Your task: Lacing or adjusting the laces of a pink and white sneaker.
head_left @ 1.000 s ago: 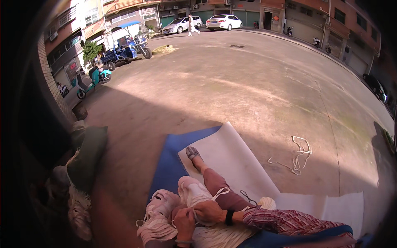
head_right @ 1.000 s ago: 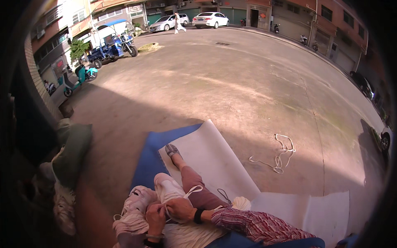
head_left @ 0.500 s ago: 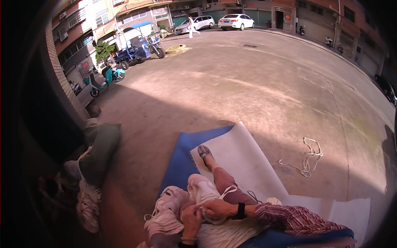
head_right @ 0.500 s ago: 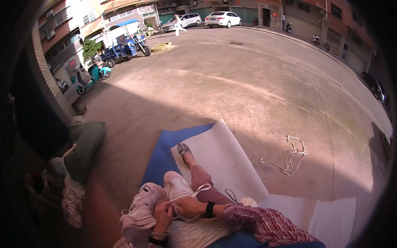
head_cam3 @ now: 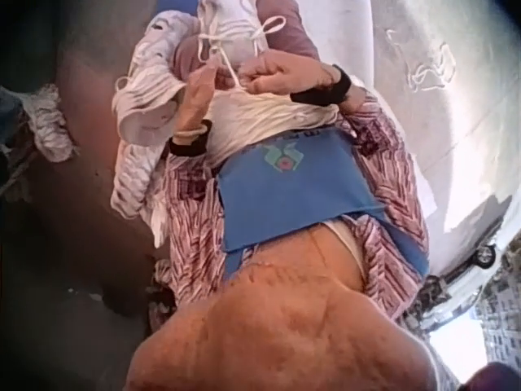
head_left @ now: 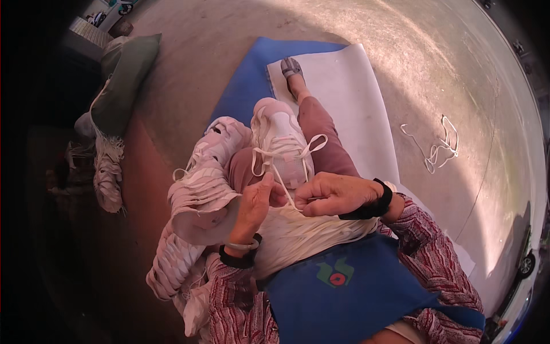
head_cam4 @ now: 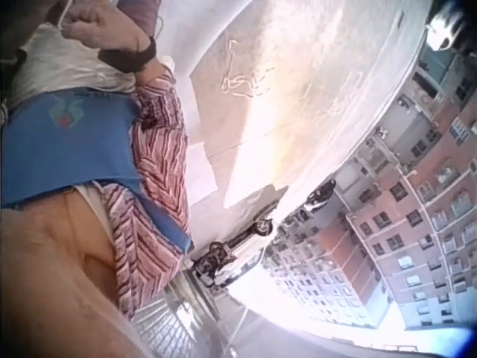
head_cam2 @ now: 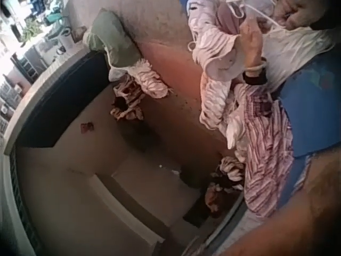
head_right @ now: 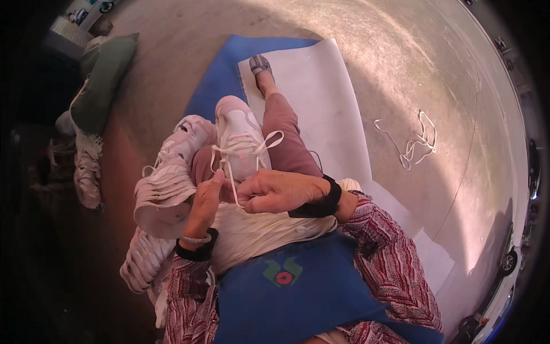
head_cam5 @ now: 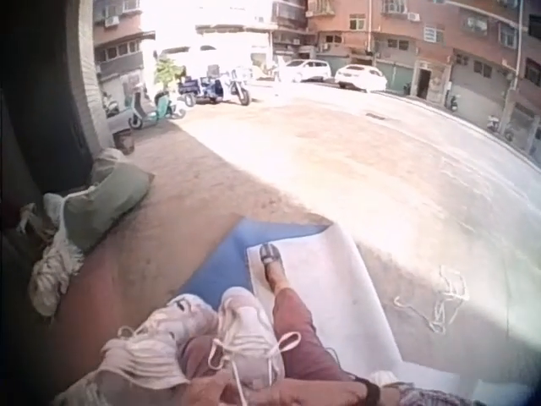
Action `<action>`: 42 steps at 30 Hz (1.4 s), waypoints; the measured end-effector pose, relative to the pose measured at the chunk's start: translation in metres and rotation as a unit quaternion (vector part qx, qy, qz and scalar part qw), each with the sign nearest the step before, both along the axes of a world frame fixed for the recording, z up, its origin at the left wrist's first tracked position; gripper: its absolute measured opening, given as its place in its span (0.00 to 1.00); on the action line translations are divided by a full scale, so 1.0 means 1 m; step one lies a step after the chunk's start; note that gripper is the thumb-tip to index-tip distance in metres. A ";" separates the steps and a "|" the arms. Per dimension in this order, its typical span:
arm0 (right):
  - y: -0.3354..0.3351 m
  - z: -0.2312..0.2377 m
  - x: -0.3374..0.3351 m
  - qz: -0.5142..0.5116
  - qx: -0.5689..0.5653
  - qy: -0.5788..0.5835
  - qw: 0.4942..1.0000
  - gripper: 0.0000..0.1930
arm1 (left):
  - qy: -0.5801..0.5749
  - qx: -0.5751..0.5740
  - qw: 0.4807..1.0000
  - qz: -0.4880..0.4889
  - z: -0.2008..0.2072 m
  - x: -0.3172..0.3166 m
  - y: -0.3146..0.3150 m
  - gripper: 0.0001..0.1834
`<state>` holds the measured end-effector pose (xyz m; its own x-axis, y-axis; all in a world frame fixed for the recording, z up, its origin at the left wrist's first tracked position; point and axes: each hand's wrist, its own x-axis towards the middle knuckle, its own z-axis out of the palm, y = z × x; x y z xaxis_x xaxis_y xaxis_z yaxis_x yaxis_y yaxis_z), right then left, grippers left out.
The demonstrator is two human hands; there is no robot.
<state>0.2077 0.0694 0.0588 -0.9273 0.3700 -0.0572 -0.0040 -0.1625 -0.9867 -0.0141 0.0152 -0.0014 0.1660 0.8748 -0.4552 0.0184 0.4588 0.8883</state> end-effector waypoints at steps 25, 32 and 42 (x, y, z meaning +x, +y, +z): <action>-0.004 -0.028 0.027 -0.120 0.148 -0.132 0.973 0.09 | -0.093 -0.122 0.982 -0.114 0.027 0.027 -0.008 0.21; 0.011 -0.030 -0.002 -0.191 0.190 -0.215 0.939 0.11 | -0.112 -0.131 0.973 -0.156 0.026 0.073 -0.006 0.24; 0.028 -0.022 0.022 -0.098 0.169 -0.336 0.921 0.10 | -0.128 -0.148 0.971 -0.136 0.035 0.027 -0.016 0.23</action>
<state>0.2293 0.0976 0.0371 -0.6375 0.6285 -0.4456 0.6300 0.0924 -0.7711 0.0131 -0.0006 0.0331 0.5126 0.6208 -0.5931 -0.0297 0.7032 0.7104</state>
